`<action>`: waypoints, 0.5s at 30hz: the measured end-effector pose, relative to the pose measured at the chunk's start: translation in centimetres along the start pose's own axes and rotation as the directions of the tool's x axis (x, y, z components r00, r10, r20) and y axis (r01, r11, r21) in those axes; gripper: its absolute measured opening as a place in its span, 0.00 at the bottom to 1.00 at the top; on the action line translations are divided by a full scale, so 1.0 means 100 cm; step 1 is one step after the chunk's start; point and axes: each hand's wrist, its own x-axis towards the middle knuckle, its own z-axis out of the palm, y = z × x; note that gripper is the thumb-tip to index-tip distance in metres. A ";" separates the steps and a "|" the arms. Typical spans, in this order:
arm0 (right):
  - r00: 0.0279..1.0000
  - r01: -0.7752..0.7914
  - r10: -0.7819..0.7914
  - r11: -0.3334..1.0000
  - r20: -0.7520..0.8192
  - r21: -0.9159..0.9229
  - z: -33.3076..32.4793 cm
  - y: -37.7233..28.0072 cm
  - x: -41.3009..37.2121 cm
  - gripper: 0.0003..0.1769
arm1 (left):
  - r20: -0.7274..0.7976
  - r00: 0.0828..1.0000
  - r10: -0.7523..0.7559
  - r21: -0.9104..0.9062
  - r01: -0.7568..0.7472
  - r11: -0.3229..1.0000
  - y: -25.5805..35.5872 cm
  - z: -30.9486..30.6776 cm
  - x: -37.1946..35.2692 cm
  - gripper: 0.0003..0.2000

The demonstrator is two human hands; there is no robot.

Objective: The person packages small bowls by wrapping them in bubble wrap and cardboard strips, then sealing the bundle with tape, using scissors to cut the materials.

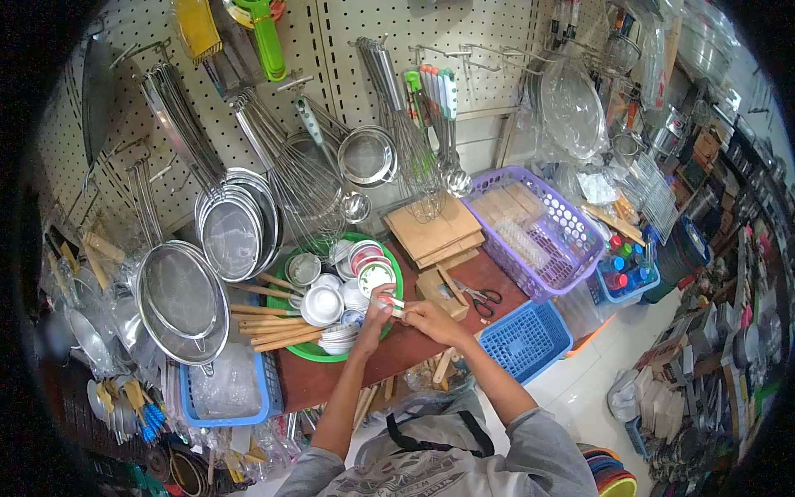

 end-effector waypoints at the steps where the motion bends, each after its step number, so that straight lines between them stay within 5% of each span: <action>1: 1.000 -0.013 0.013 0.999 0.007 0.042 0.000 0.003 0.000 0.14 | -0.018 0.998 -0.053 -0.009 0.053 0.999 -0.008 -0.005 0.002 0.29; 8: 0.998 -0.036 0.027 0.985 0.060 0.167 -0.003 0.006 0.001 0.12 | 0.032 0.992 -0.126 -0.382 0.129 0.915 -0.029 -0.016 0.007 0.27; 12: 0.998 0.068 -0.068 0.997 0.006 0.030 0.001 0.002 0.005 0.13 | -0.014 0.998 -0.056 -0.212 0.052 0.976 -0.022 -0.008 0.005 0.25; 15: 1.000 -0.011 0.011 1.000 0.013 0.018 0.000 -0.004 0.004 0.13 | -0.011 1.000 -0.018 -0.089 0.017 0.996 -0.028 -0.012 0.006 0.25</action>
